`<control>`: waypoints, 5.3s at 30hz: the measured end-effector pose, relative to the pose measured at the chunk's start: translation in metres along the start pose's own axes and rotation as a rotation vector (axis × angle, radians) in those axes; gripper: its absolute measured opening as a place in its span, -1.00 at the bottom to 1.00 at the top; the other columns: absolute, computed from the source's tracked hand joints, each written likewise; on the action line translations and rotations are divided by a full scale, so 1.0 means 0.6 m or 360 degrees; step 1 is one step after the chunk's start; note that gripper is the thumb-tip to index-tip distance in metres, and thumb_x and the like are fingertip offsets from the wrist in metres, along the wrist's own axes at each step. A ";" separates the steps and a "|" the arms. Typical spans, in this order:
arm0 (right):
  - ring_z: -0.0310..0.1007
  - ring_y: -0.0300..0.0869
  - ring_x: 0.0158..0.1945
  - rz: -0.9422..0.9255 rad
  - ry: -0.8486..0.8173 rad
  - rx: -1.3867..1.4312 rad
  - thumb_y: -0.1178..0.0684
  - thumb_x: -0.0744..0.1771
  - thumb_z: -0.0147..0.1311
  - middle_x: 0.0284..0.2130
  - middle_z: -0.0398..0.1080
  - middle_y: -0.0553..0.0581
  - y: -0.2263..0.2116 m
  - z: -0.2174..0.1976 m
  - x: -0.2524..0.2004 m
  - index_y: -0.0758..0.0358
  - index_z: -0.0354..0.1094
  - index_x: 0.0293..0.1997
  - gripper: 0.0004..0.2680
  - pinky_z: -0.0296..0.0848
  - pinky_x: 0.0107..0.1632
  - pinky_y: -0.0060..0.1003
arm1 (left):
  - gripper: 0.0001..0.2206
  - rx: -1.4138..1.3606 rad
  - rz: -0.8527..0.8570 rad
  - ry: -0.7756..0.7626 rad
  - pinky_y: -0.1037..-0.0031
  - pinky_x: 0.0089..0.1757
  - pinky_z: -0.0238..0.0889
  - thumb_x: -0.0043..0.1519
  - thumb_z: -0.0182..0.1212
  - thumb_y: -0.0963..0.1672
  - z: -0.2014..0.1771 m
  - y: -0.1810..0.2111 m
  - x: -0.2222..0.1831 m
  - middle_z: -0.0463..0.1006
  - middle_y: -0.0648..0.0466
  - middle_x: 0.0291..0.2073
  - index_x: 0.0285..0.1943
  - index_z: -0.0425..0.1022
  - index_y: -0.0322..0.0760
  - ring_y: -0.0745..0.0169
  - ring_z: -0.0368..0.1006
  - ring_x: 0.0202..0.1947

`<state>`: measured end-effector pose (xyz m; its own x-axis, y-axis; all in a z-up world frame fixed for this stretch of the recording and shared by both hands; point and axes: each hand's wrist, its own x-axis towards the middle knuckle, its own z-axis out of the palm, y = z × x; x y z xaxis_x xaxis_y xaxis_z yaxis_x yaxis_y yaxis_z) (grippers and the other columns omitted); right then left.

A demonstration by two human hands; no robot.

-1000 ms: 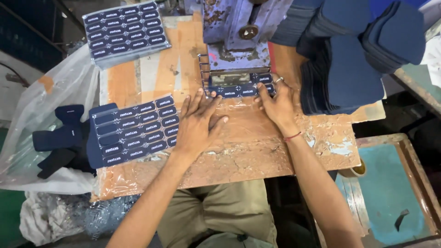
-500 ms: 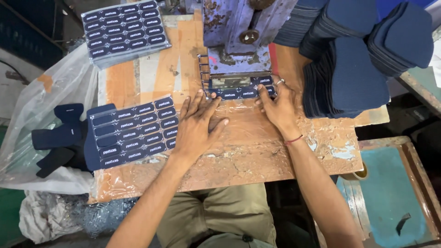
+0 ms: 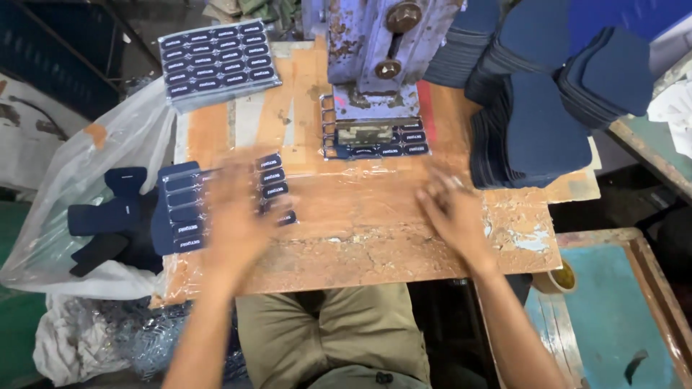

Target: The recorder is using a manual press to print logos onto blue fabric pieces using a plastic stencil.

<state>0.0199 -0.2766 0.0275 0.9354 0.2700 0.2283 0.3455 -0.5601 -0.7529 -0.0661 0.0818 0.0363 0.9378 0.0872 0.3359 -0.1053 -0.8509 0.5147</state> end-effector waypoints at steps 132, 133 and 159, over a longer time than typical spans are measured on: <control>0.51 -0.13 -0.17 0.0801 0.0608 0.0703 0.18 0.32 0.22 -0.11 0.49 0.26 -0.086 -0.162 -0.195 0.35 0.33 0.20 -0.68 0.50 -0.19 -0.18 | -0.40 -0.0038 0.0398 -0.0163 -0.17 0.34 -0.24 0.27 0.19 0.07 0.141 0.069 0.057 0.28 -0.12 0.39 0.38 0.33 -0.41 -0.23 -0.01 0.45; 0.55 -0.20 -0.12 0.0755 0.0583 0.0958 0.18 0.29 0.18 -0.06 0.49 0.14 -0.137 -0.125 -0.153 0.24 0.33 0.24 -0.64 0.57 -0.16 -0.23 | -0.40 -0.0032 0.0409 -0.0164 -0.17 0.35 -0.24 0.27 0.20 0.07 0.139 0.069 0.057 0.27 -0.12 0.40 0.39 0.32 -0.41 -0.23 -0.03 0.46; 0.52 -0.18 -0.54 -0.0128 0.0430 -0.0073 0.22 0.40 0.13 -0.35 0.53 0.22 0.045 0.047 0.169 0.35 0.34 0.11 -0.83 0.45 -0.45 -0.27 | -0.42 -0.0062 0.0379 -0.0112 -0.04 0.27 -0.06 0.23 0.27 0.08 0.139 0.062 0.062 0.33 -0.09 0.31 0.35 0.40 -0.31 -0.21 0.10 0.38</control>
<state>0.1219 -0.2420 0.0130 0.8887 0.0998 0.4474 0.4169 -0.5817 -0.6984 -0.0077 0.0103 0.0022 0.9058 -0.1508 0.3960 -0.3372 -0.8225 0.4580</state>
